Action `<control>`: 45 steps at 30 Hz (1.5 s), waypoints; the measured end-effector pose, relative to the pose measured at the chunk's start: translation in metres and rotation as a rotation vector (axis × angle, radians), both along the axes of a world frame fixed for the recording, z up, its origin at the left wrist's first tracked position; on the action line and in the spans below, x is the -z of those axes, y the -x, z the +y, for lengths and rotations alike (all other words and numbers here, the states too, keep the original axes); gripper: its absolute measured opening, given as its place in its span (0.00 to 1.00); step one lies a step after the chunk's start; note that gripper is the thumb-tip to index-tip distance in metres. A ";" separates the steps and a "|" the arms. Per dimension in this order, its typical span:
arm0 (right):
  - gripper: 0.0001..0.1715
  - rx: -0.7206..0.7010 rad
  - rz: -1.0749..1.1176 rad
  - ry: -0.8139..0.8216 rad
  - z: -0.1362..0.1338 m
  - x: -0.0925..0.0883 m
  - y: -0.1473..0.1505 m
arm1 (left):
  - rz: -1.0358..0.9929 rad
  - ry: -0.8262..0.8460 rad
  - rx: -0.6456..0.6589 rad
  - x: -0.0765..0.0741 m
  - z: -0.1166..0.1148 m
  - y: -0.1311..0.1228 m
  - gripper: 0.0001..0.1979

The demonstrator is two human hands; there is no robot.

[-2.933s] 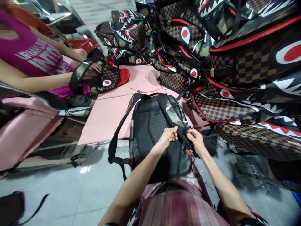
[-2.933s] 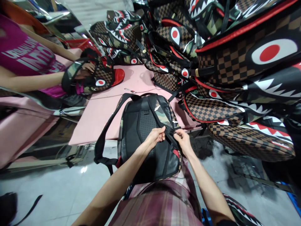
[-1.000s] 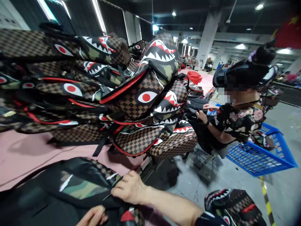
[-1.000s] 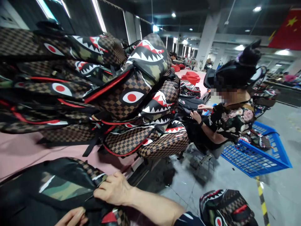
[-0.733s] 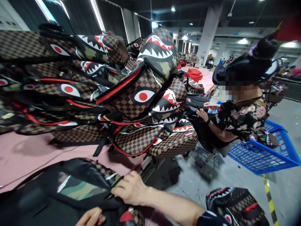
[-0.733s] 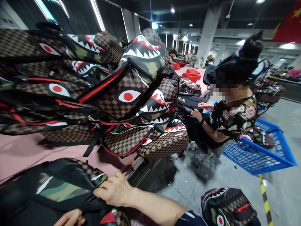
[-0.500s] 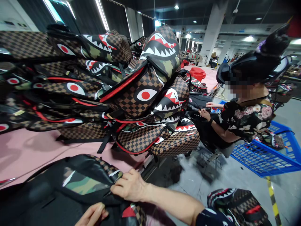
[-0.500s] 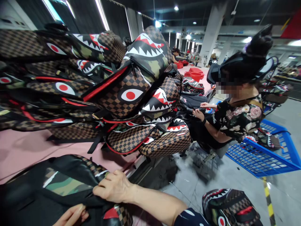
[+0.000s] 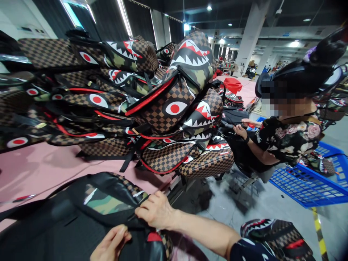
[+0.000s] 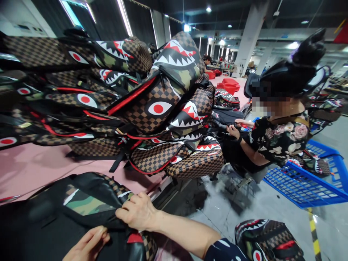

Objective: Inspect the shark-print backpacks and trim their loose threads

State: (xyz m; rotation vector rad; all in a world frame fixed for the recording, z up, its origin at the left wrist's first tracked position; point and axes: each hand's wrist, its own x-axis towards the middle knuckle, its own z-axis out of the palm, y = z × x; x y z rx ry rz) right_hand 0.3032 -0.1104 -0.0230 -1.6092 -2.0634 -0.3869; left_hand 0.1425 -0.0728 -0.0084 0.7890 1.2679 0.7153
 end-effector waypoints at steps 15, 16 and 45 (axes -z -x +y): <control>0.14 0.140 1.295 0.349 -0.004 0.032 -0.041 | 0.062 -0.022 0.597 -0.022 -0.014 0.039 0.12; 0.14 0.110 1.347 0.370 -0.005 0.035 -0.040 | 0.055 -0.042 0.378 -0.018 -0.009 0.035 0.13; 0.11 -0.316 0.363 0.299 0.024 -0.012 -0.029 | -0.088 -0.015 0.047 0.001 0.012 0.006 0.17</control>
